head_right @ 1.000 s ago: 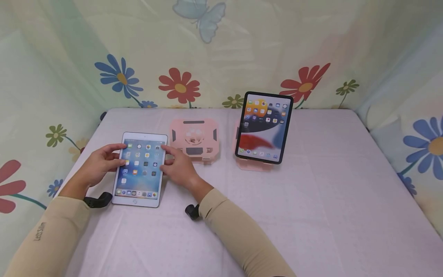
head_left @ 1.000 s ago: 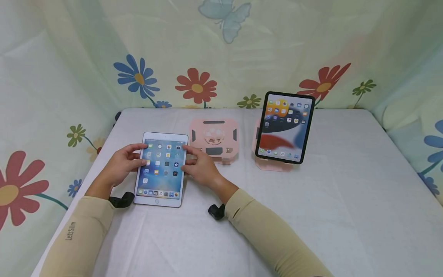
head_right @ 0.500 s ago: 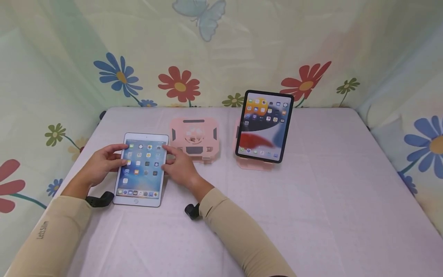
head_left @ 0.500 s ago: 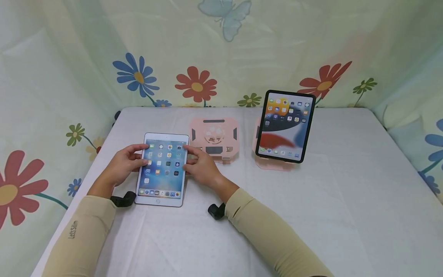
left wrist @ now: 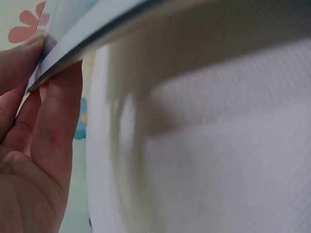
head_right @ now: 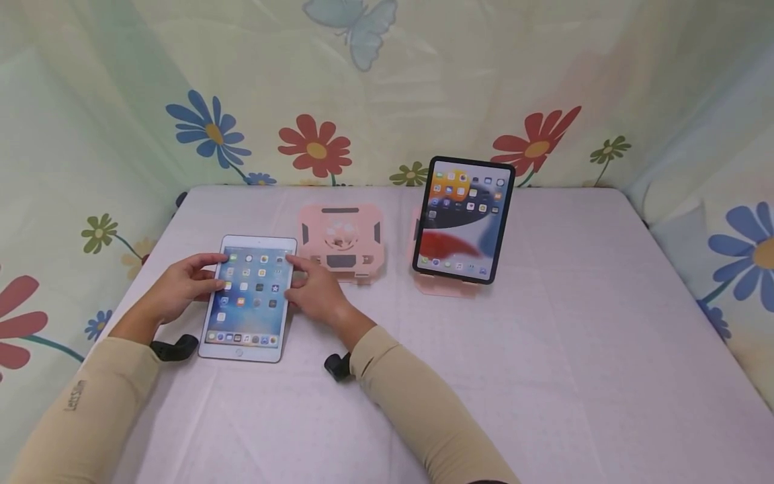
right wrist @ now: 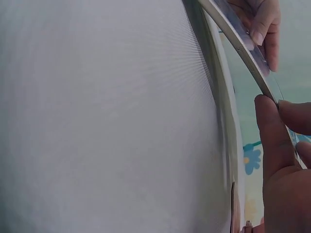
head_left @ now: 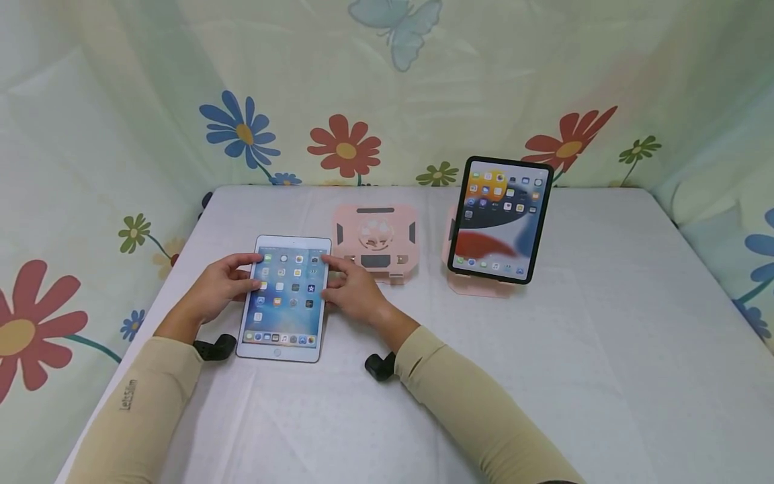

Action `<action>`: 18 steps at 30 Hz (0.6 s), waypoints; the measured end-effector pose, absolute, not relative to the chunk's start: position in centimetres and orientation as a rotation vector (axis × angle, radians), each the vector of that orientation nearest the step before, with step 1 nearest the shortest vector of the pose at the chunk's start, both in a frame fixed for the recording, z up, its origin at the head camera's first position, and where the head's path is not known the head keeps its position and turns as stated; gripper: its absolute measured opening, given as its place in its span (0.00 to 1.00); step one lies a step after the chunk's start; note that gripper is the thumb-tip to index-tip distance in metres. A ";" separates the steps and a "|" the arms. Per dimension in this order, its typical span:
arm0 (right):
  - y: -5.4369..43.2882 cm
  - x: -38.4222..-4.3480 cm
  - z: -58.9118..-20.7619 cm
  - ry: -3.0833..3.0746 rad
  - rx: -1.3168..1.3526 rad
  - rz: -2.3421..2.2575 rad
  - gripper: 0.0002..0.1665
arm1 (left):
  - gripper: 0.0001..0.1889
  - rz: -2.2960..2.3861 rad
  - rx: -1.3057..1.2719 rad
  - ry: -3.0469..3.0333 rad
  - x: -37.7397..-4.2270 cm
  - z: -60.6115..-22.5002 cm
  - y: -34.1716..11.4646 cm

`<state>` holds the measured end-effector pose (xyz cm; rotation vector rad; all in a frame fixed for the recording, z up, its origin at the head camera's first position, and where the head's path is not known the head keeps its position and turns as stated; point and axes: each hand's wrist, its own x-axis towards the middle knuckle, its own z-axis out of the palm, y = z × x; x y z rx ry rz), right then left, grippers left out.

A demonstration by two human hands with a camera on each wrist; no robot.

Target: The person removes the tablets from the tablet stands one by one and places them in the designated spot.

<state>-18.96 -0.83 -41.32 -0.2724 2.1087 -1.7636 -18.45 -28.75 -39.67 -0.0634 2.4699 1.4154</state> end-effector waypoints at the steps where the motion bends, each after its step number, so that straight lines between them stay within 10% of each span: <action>1: -0.8 -18.9 -41.3 2.107 -0.272 -1.762 0.42 | 0.32 1.416 -0.061 2.466 -18.5 -39.7 -28.8; 18: -1.1 -18.7 -41.4 2.110 -0.267 -1.748 0.40 | 0.33 1.397 -0.105 2.437 -18.6 -40.2 -29.0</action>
